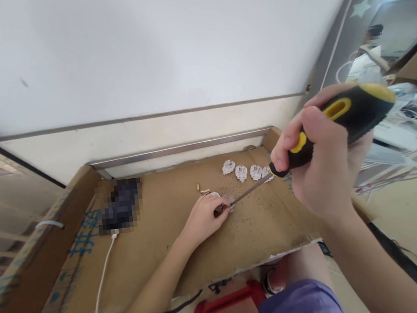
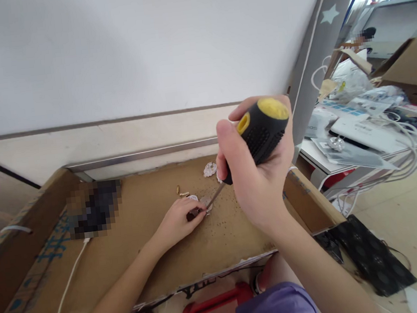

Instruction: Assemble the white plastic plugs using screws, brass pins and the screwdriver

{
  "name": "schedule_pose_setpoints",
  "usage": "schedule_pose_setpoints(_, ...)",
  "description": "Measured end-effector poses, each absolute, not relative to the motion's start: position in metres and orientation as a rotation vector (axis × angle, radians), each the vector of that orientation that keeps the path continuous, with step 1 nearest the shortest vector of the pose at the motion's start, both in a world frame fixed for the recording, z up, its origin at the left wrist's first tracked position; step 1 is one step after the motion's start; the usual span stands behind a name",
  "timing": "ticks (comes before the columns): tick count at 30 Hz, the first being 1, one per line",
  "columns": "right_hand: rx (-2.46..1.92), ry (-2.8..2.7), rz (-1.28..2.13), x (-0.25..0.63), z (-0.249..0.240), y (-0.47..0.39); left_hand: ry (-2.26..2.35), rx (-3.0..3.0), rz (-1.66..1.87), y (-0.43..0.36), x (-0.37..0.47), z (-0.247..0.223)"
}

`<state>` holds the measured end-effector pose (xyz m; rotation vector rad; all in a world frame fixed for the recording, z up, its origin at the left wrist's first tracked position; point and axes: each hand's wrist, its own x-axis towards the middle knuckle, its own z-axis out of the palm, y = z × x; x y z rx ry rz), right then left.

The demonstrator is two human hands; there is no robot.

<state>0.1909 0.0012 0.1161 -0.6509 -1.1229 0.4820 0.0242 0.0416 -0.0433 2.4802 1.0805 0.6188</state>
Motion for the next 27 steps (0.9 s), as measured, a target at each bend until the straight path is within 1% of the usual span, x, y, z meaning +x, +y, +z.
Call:
schedule_pose_setpoints(18, -0.621, -1.111, 0.512, 0.1862, 0.1161, -0.0026, 1.158, 2.343, 0.616, 0.0416, 0.0277, -0.0415)
schedule_pose_setpoints(24, -0.604, -1.119, 0.417, 0.1891, 0.1172, -0.0037, 1.147, 2.308, 0.628, 0.0432, 0.0267, -0.0435)
schedule_pose_setpoints(27, -0.626, -1.155, 0.433, 0.1886, 0.1164, -0.0063, 1.155, 2.284, 0.642, 0.0433, 0.0263, -0.0440)
